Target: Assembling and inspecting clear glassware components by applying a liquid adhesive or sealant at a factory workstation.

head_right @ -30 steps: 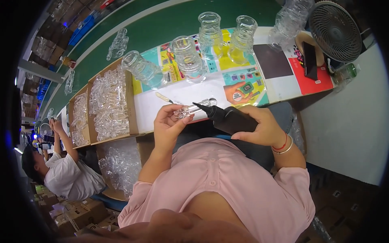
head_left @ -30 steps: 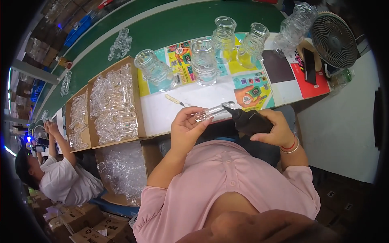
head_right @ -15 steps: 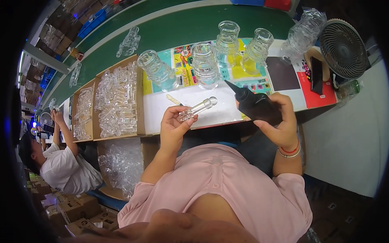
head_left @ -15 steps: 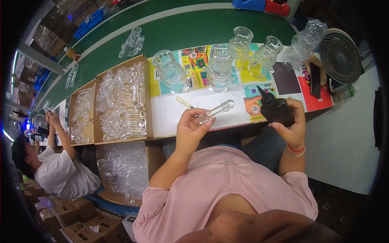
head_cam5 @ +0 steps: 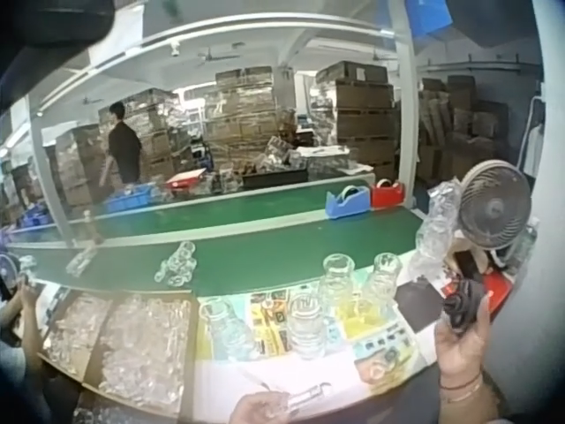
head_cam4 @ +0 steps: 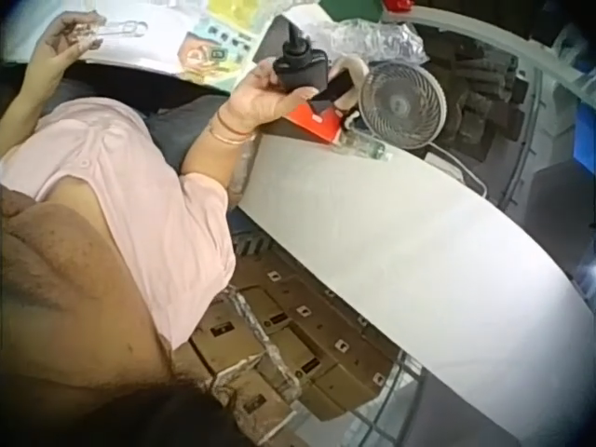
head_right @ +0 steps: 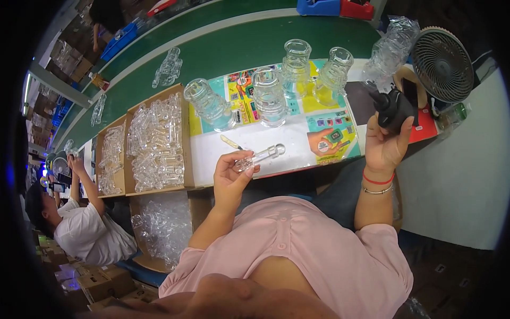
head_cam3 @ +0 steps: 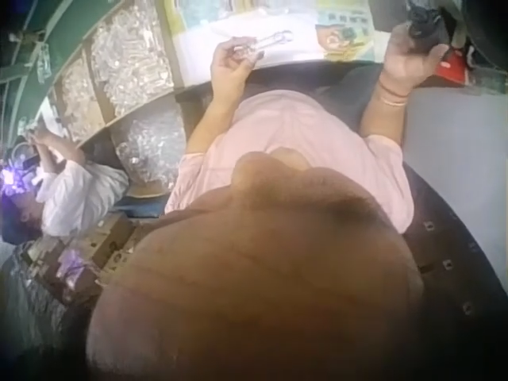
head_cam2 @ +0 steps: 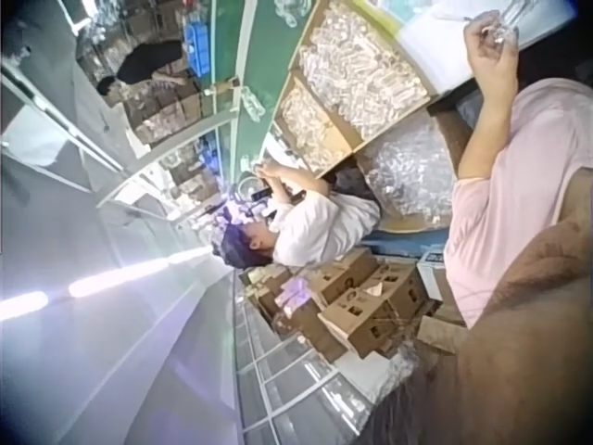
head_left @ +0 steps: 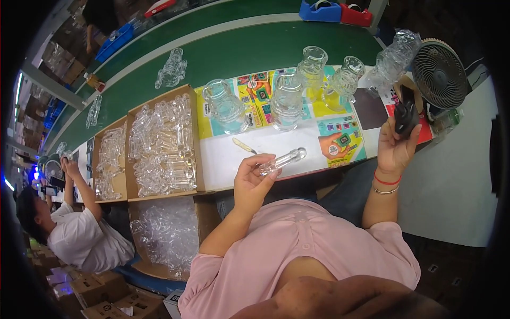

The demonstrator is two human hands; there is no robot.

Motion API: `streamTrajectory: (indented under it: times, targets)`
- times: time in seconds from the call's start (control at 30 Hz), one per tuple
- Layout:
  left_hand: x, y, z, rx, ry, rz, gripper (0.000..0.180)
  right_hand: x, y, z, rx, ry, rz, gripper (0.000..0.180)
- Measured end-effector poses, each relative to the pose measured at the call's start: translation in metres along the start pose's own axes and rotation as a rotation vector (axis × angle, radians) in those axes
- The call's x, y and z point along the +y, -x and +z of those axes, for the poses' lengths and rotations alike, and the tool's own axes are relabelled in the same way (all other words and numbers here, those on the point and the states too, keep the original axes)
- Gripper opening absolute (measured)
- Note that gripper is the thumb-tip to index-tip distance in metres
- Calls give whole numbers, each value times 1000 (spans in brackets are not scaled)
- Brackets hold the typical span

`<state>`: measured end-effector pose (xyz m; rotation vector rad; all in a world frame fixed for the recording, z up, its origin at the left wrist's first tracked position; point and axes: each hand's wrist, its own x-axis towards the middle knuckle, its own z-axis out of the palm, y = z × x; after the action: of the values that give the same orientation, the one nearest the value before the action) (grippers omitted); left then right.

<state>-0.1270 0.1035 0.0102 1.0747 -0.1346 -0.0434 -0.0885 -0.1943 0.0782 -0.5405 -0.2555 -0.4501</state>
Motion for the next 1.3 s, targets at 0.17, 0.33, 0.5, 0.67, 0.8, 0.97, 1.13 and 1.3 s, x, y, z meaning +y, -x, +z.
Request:
streamTrajectory:
  times: [0.17, 0.33, 0.5, 0.67, 0.8, 0.97, 1.13, 1.3]
  targets:
    - [-3, -3, -12, 53, -104, 46, 29, 3, -18, -25, 82, -282, 142, 37]
    - [-4, -19, -9, 38, -138, 23, 29, 10, -26, -47, 166, -362, 193, 35]
    - [-15, -34, 1, -55, -146, 27, 34, 10, -27, -61, 264, -334, 224, 35]
    - [-24, -39, 9, -91, -216, -33, 33, 1, -30, -68, 313, -297, 147, 34]
    - [-26, -44, 12, -163, -211, -89, 34, -8, -33, -69, 311, -307, 118, 33]
    - [-29, -48, 24, -229, -230, -173, 33, -10, -35, -80, 335, -354, 110, 33]
    - [-38, -53, 32, -276, -272, -235, 32, -13, -35, -89, 384, -389, 142, 32]
    - [-48, -59, 41, -324, -288, -255, 32, -19, -37, -91, 387, -389, 115, 33]
